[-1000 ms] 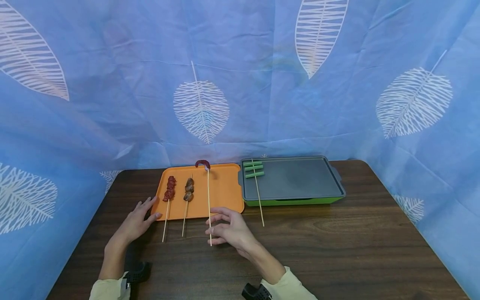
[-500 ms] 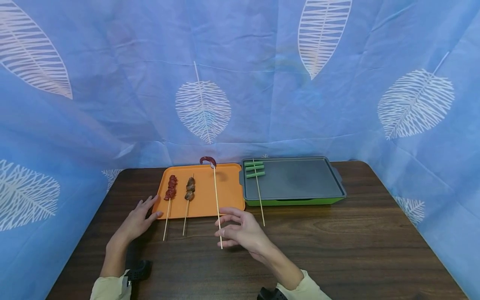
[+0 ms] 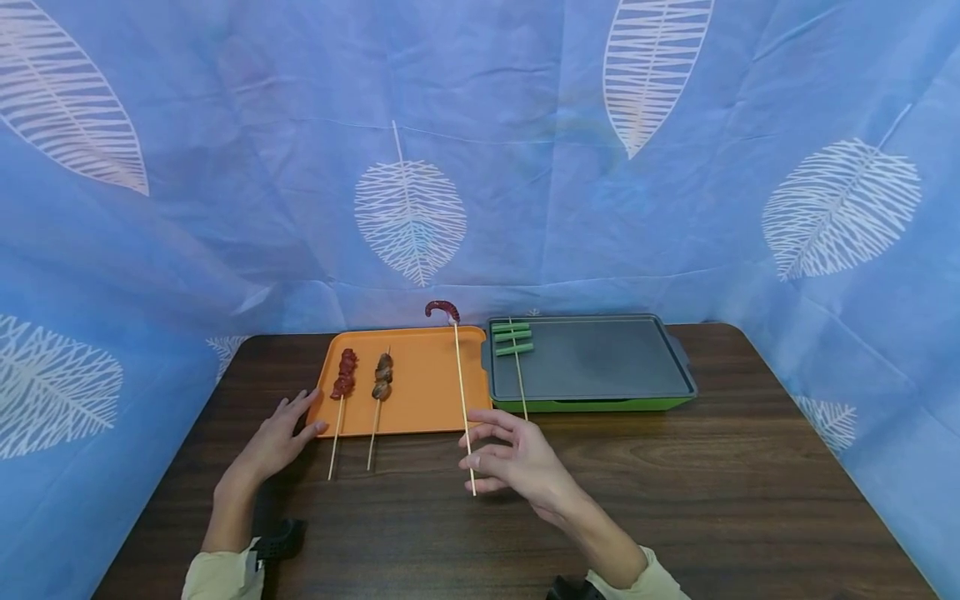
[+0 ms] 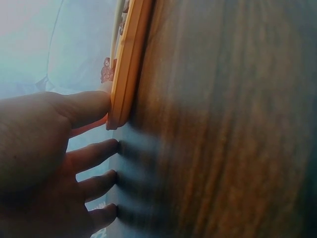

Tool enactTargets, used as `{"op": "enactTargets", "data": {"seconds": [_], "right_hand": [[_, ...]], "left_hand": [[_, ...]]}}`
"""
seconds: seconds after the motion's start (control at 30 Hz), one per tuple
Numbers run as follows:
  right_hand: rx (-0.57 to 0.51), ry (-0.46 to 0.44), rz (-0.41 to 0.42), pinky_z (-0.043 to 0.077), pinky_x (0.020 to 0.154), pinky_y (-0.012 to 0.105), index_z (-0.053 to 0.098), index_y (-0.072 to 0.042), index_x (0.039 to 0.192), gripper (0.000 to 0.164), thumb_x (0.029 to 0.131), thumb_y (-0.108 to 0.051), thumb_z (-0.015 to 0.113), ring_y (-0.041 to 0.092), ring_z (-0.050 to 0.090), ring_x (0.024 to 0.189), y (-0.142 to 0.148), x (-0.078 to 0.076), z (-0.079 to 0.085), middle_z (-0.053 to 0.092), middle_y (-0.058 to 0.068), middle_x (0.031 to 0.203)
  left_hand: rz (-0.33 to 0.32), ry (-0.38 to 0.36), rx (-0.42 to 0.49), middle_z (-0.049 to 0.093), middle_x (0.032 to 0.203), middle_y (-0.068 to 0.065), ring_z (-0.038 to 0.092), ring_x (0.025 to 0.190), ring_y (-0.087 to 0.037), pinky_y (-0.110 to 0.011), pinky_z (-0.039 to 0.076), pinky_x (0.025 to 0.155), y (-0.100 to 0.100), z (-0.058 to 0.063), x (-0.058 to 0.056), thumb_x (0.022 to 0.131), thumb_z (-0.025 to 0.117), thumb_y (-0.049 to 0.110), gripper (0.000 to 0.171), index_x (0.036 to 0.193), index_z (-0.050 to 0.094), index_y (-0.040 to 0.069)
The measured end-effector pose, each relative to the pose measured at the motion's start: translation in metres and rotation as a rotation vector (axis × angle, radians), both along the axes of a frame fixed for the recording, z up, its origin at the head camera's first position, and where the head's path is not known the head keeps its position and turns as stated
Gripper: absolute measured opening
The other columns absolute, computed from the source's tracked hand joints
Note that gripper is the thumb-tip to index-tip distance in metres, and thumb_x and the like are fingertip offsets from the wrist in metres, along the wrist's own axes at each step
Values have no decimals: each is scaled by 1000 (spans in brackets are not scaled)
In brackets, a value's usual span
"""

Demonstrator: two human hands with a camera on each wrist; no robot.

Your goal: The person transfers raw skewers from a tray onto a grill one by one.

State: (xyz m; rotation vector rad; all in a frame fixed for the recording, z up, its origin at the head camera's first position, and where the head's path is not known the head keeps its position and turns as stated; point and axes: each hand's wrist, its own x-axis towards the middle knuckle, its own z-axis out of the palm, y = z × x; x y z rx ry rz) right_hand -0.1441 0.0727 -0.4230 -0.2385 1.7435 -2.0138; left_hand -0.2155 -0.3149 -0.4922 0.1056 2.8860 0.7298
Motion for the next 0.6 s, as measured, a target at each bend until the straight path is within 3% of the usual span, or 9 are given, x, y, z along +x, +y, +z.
{"op": "enactTargets", "data": {"seconds": [0.6], "right_hand": [[47, 41, -9, 60, 80, 48, 43, -10, 143, 57, 91, -6, 66, 24, 70, 100, 54, 9, -5, 56, 19, 121]], "left_hand": [[-16, -7, 15, 17, 157, -33, 10, 142, -59, -78, 9, 108, 0, 1, 1, 100, 50, 44, 72, 154, 25, 4]]}}
